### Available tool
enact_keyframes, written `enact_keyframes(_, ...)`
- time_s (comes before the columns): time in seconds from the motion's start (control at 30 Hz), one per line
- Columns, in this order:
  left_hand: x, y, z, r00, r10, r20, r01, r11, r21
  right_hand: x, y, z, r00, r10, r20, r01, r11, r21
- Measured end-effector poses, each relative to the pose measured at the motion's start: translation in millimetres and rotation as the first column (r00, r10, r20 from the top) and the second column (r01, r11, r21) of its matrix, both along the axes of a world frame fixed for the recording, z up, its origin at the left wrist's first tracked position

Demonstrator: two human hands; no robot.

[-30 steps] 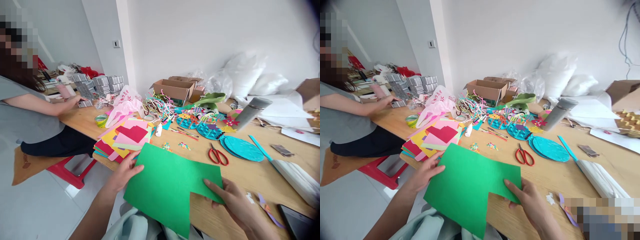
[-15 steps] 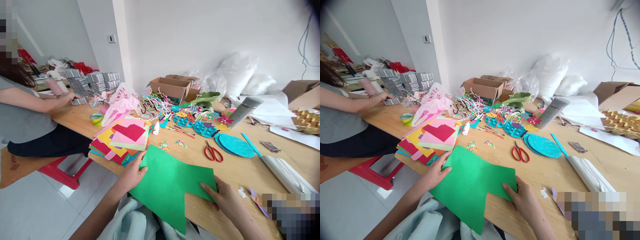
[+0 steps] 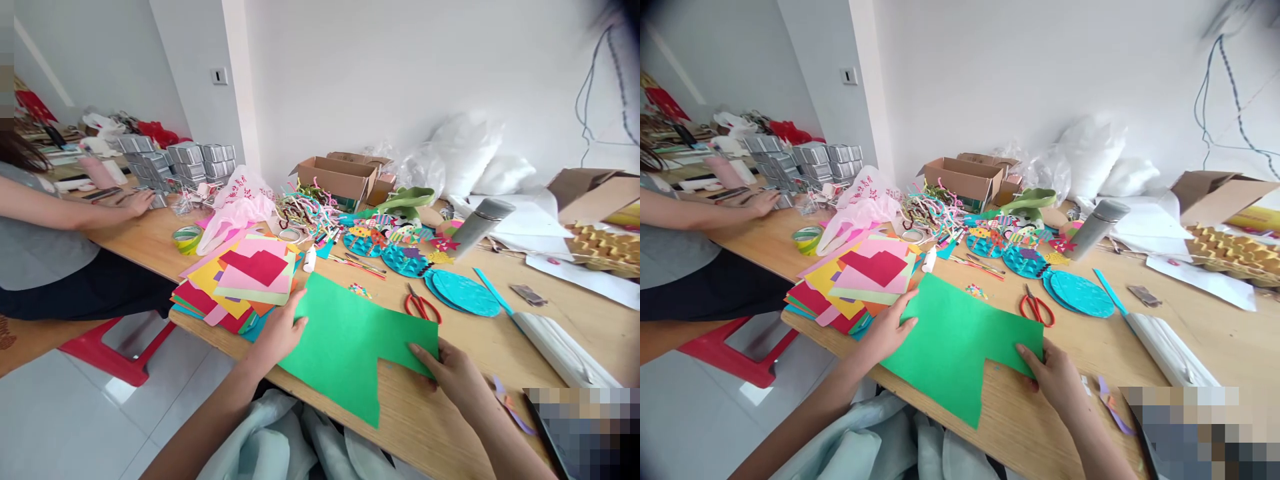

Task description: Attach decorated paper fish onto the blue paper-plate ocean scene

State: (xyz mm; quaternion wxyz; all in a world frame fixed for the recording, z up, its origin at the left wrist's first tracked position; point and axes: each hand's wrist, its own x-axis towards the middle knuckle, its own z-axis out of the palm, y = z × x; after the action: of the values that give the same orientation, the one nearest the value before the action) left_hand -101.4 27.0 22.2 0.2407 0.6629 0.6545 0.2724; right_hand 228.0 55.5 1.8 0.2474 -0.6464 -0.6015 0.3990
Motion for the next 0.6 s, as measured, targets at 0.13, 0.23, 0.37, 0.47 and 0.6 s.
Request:
enact_keyframes(0.13,4.5,9.6,-4.4,0.991,-0.019,-0.133,0.018,1.0,-0.007,2.1,9.0,-5.3,1.0,-0.026,-0.006,0.025,0.997,-0.071)
enact_keyframes(0.23,7.0,10.0,-13.8,0.973,-0.024,-0.229,0.034,0.999,0.041,0.0,11.0,-6.3,0.999,-0.028,0.046,0.033,0.992,-0.123)
enact_keyframes(0.37,10.1,4.1,-20.8,0.917,0.017,-0.398,0.027,0.994,0.103,-5.2,8.9,-0.1,0.962,0.007,0.273,0.012,0.998,-0.068)
enact_keyframes(0.47,12.1,-1.5,-17.8,0.861,0.041,-0.508,0.033,0.99,0.135,-5.2,8.2,10.8,0.823,-0.03,0.568,-0.017,0.997,0.076)
enact_keyframes(0.6,14.2,-5.2,-7.4,0.82,0.051,-0.57,0.03,0.991,0.133,0.4,23.3,28.2,0.697,-0.114,0.708,-0.04,0.98,0.196)
